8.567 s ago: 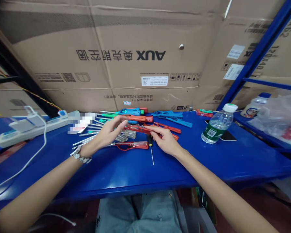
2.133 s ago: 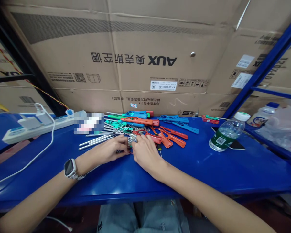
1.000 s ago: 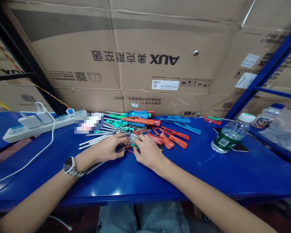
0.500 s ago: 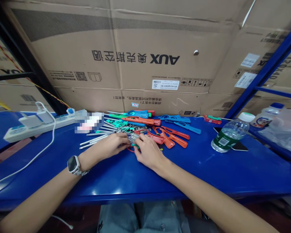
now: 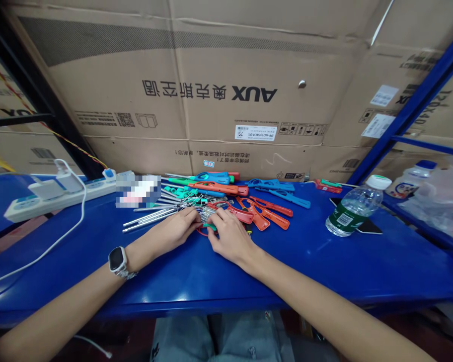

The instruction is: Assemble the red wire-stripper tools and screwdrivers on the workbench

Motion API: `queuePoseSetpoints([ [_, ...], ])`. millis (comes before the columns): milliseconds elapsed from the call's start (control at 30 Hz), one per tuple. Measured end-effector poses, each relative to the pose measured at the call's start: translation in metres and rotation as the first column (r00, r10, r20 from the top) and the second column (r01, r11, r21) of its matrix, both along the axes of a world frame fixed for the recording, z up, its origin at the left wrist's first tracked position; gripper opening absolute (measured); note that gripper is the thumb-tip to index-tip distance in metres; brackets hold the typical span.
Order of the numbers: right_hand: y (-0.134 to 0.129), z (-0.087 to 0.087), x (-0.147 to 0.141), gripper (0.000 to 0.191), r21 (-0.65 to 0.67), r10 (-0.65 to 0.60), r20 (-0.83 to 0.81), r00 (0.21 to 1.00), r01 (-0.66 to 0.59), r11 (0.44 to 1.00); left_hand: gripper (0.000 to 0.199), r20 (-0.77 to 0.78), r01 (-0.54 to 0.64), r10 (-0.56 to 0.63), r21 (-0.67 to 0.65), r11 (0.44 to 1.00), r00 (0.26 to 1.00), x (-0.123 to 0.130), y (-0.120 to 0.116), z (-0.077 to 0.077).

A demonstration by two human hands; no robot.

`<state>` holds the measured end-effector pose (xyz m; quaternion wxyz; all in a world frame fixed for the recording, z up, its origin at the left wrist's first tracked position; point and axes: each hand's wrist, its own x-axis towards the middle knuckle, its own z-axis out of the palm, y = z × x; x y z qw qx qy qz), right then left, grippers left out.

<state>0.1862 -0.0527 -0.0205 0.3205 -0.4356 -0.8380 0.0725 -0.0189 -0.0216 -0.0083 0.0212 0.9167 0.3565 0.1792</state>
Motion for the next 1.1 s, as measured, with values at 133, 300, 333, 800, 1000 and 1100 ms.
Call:
queuePoseSetpoints([
  [133,-0.001,0.001,-0.001,0.009,0.001,-0.008,0.018,1.0,0.008,1.0,0.013,-0.015,-0.022,0.022,-0.002,1.0,1.0,0.001,0.0,0.001],
  [300,-0.001,0.0,-0.001,0.01,0.014,-0.008,0.025,1.0,0.007,1.0,0.013,-0.034,0.092,-0.093,-0.023,0.995,0.995,-0.003,0.004,0.007],
  [333,0.0,-0.001,-0.002,0.01,0.02,-0.007,0.023,1.0,0.006,1.0,0.014,-0.046,0.107,-0.107,-0.014,0.994,0.993,-0.003,0.004,0.008],
  [800,-0.001,-0.003,-0.003,0.007,0.082,-0.08,0.088,0.993,0.072,0.994,0.017,-0.099,-0.047,0.061,0.144,0.988,0.993,0.011,-0.003,-0.006],
  [1000,0.0,-0.003,-0.005,0.008,0.03,-0.099,0.047,0.994,0.098,0.995,0.017,-0.061,-0.046,0.054,0.125,0.991,0.997,0.01,-0.003,-0.004],
  [1100,0.001,-0.004,-0.005,0.009,0.019,-0.116,0.057,0.992,0.115,0.993,0.017,-0.052,-0.041,0.046,0.088,0.995,0.998,0.008,-0.003,-0.003],
])
